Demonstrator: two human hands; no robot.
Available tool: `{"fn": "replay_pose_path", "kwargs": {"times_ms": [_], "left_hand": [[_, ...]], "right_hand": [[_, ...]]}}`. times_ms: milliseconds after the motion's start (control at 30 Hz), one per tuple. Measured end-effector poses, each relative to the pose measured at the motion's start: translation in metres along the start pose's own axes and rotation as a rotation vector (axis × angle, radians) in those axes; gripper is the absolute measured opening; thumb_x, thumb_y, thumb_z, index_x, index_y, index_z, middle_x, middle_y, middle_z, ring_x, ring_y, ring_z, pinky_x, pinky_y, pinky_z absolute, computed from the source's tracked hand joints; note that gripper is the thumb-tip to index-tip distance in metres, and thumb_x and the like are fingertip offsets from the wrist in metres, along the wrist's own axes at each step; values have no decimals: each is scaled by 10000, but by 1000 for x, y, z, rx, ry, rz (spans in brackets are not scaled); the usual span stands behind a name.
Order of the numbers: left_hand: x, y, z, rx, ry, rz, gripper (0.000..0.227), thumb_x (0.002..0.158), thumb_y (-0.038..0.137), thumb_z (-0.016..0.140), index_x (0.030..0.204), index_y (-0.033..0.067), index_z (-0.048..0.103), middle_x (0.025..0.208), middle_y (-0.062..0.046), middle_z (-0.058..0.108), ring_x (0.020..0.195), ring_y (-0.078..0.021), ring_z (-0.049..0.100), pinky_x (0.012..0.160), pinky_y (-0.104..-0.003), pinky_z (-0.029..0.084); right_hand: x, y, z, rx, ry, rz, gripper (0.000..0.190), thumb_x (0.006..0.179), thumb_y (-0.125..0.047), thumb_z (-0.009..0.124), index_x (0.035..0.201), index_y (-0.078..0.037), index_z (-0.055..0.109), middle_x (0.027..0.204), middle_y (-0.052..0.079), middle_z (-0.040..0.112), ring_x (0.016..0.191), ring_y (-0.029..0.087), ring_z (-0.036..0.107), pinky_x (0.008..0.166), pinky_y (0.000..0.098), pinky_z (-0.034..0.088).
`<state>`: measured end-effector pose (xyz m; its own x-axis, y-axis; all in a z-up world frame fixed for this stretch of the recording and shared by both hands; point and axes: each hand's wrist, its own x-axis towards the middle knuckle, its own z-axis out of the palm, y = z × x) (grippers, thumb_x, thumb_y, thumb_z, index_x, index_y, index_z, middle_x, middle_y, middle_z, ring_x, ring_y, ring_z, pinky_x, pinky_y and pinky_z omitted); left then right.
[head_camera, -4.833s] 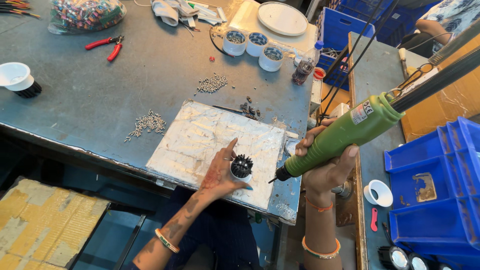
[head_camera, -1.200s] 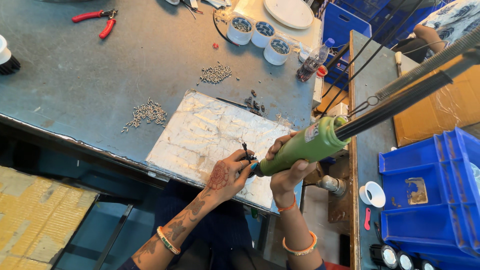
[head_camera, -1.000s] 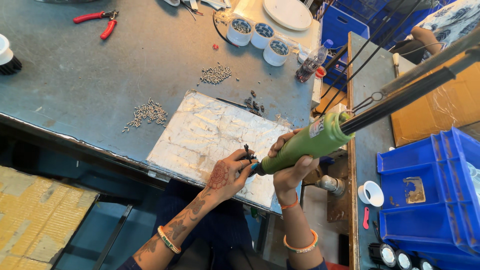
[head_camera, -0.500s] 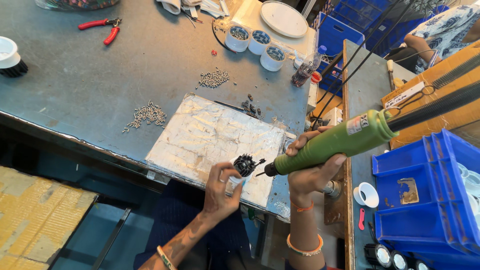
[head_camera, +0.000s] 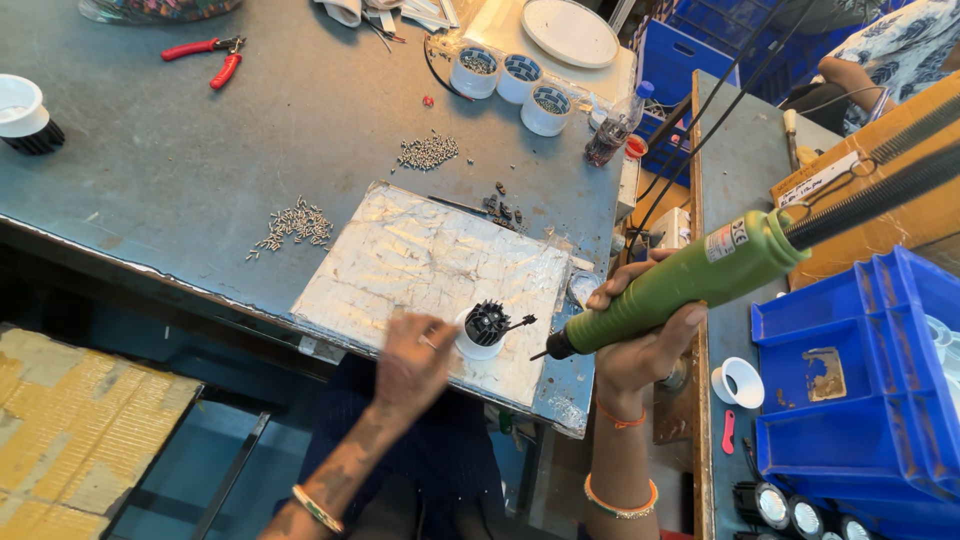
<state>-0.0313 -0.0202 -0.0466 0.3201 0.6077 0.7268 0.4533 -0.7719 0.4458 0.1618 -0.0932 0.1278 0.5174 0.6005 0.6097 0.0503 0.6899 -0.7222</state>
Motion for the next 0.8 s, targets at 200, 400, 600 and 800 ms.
{"fn": "replay_pose_path", "kwargs": {"times_ms": [200, 400, 600, 800], "left_hand": [[33, -53, -19, 143, -109, -74, 475, 778, 29, 746, 1249, 70, 699, 1154, -100, 669, 1037, -295, 631, 901, -458, 498], [46, -13, -17, -555, -377, -91, 790, 766, 145, 821, 1474, 76, 479, 1441, -186, 547, 1341, -378, 526, 1125, -460, 432], [62, 1, -5, -701, -562, -231, 797, 799, 56, 774, 1523, 138, 449, 1483, -122, 587, 1353, -300, 598, 1124, -380, 491], [59, -10, 2, -989, -359, -255, 819, 839, -4, 766, 1554, 85, 377, 1467, -150, 589, 1353, -277, 596, 1168, -391, 492]], "right_hand": [[4, 2, -3, -93, 25, -77, 768, 1072, -629, 494, 1432, 46, 429, 1051, 160, 572, 838, 223, 620, 789, 364, 556], [-14, 6, -5, -305, 77, -172, 605, 1087, -315, 633, 1512, 33, 380, 1371, 192, 557, 1260, 279, 618, 1153, 403, 513], [-56, 29, -27, -502, 115, -96, 481, 1021, -93, 633, 1445, 22, 438, 1380, 168, 555, 1269, 224, 598, 1130, 358, 498], [-90, 67, -45, -669, 47, 224, 257, 973, -16, 644, 1228, 6, 626, 1168, 131, 679, 1104, 179, 677, 1011, 320, 546]]}}
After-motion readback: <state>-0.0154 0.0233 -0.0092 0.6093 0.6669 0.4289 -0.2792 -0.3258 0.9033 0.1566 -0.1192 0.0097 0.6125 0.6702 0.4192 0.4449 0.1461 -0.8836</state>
